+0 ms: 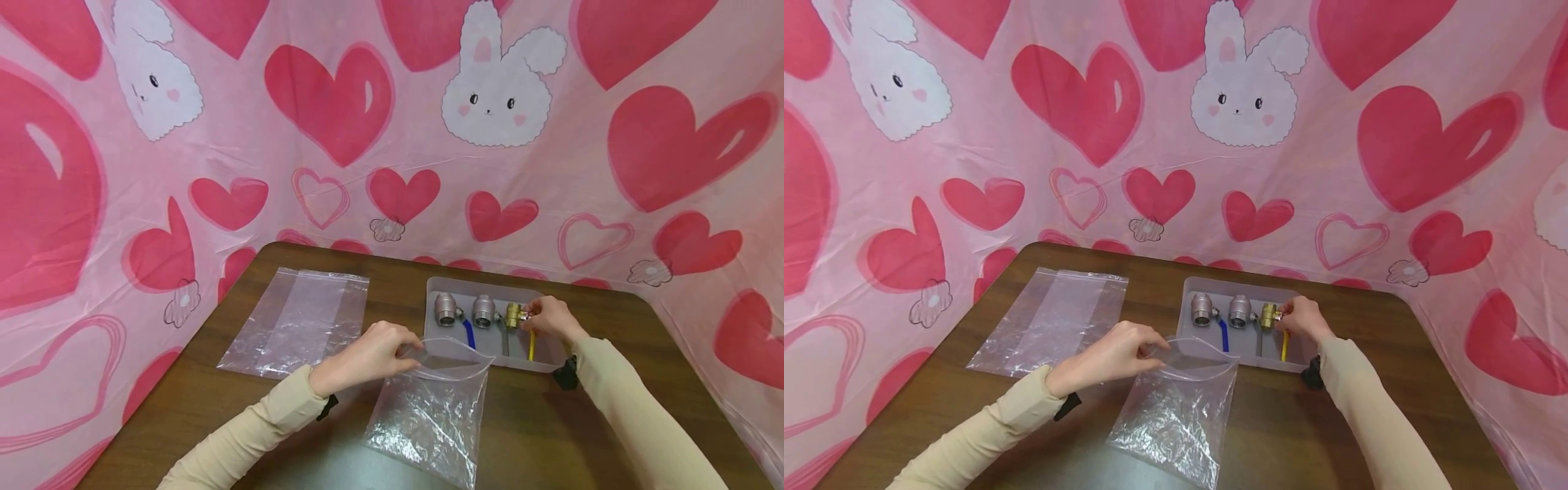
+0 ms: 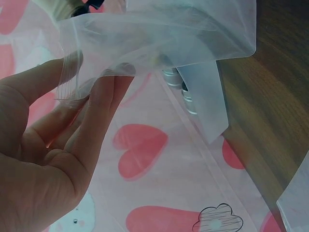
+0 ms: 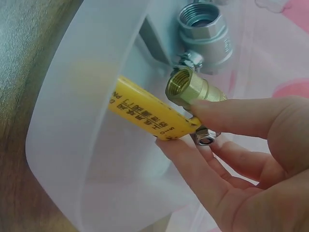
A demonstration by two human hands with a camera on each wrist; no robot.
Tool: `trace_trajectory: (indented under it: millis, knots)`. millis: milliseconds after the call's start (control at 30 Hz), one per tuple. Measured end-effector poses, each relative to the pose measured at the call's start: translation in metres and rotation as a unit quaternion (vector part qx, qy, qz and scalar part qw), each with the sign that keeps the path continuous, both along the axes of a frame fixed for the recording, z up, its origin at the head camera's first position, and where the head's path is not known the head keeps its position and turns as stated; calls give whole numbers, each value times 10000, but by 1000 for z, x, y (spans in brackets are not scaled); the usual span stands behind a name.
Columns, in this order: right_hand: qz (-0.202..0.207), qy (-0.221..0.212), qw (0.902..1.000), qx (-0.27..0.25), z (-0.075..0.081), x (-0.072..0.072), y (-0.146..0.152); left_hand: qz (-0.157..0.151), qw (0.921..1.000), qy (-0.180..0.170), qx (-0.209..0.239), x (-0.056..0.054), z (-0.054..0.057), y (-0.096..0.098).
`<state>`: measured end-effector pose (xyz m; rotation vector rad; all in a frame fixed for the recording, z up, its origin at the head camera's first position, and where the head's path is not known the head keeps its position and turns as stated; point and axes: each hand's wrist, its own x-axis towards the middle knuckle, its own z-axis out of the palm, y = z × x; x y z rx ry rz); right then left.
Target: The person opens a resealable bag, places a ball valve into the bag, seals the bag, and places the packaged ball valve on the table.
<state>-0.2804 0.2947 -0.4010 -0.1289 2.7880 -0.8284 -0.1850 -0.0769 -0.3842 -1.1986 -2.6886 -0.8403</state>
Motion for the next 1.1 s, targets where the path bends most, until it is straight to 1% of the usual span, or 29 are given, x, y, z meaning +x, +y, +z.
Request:
trace_trajectory:
  millis: [133,267,400,533,700,900,1100]
  knots:
    - [44,241,9997,69,6,4,-3,6,10000,-64,6,1,1,1]
    - [115,389,9992,-37,15,10,-8,12,10000,-45,-11,1,1,1]
    - [243,692,9972,-144,21,17,-11,8,10000,67,-24,1,1,2]
    - [380,1105,9930,-186,26,22,-13,-42,9997,225,6,0,1,2]
    - [391,1318,9903,-200,34,27,-17,-62,9993,355,-6,0,2,3]
    - [388,1478,9880,-208,45,33,-24,-79,9995,320,-1,0,2,4]
    - [508,1764,9827,-231,58,41,-34,-95,9997,218,3,0,2,6]
